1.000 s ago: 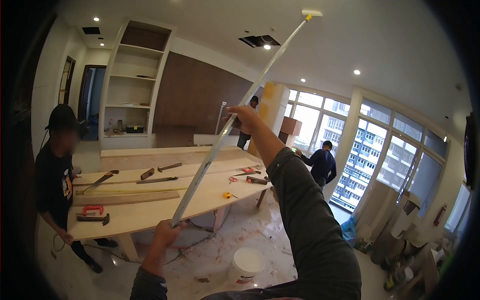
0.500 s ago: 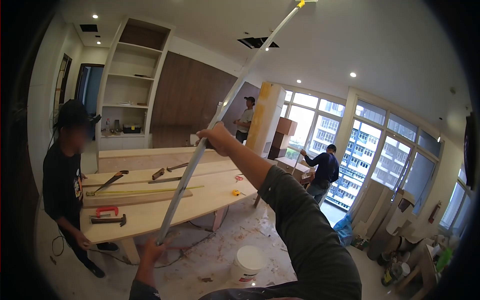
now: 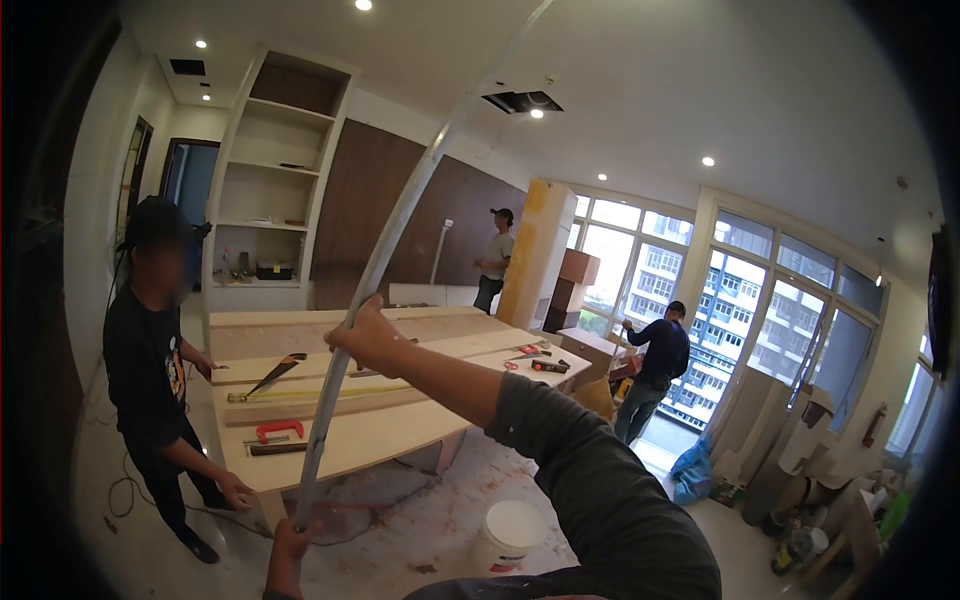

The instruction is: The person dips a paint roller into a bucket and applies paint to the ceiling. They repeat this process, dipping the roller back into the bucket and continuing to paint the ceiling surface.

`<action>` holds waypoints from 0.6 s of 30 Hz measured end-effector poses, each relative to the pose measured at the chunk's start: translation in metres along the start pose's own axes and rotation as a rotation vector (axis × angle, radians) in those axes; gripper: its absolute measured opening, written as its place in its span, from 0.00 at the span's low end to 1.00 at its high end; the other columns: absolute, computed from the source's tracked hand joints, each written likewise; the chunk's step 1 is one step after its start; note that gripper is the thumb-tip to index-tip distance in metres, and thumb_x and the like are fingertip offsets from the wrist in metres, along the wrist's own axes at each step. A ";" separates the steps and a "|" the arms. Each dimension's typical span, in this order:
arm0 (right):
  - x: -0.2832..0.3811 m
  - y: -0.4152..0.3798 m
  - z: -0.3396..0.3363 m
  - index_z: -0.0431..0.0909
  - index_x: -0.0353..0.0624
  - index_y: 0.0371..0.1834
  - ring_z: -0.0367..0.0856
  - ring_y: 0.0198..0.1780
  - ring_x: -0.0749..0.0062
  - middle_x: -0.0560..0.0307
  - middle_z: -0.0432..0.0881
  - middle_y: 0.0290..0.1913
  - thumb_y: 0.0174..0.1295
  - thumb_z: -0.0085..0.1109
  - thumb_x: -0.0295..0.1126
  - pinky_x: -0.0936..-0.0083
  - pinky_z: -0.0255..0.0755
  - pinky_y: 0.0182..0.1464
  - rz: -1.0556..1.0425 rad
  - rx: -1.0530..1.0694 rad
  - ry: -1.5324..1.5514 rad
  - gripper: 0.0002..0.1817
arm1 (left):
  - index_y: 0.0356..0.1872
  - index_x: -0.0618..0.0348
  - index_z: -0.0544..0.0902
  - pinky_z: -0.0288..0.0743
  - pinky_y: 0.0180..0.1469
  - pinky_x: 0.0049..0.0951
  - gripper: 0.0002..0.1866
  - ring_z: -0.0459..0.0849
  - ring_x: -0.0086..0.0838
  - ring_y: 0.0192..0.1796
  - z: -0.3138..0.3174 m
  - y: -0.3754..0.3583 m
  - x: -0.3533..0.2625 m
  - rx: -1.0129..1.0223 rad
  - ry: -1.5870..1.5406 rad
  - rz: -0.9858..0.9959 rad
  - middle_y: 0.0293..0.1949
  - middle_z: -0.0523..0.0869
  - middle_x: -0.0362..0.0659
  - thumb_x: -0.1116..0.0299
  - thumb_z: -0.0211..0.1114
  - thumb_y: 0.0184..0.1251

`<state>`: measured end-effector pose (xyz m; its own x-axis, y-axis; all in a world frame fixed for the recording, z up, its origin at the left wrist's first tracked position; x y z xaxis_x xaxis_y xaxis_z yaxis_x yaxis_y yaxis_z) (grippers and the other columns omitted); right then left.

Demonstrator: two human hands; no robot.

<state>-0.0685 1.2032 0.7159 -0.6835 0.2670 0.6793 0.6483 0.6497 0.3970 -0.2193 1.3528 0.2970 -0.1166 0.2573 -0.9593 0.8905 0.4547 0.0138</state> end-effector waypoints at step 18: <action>0.045 -0.074 0.062 0.45 0.18 0.54 0.81 0.44 0.54 0.35 0.76 0.38 0.63 0.58 0.36 0.64 0.75 0.49 -0.172 0.118 -0.032 0.36 | 0.18 0.62 0.79 0.71 0.25 0.34 0.15 0.77 0.27 0.18 -0.017 -0.057 0.071 -0.079 -0.056 -0.216 0.14 0.78 0.43 0.64 0.75 0.48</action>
<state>-0.1680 1.2115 0.6784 -0.7926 0.1663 0.5866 0.4785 0.7660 0.4293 -0.2863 1.3595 0.2334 -0.2741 0.1000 -0.9565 0.8103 0.5596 -0.1737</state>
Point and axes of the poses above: each hand's wrist, its own y-axis towards the middle knuckle, its own z-axis out of the palm, x = y × z, the point moved 3 cm from there along y, towards the middle knuckle
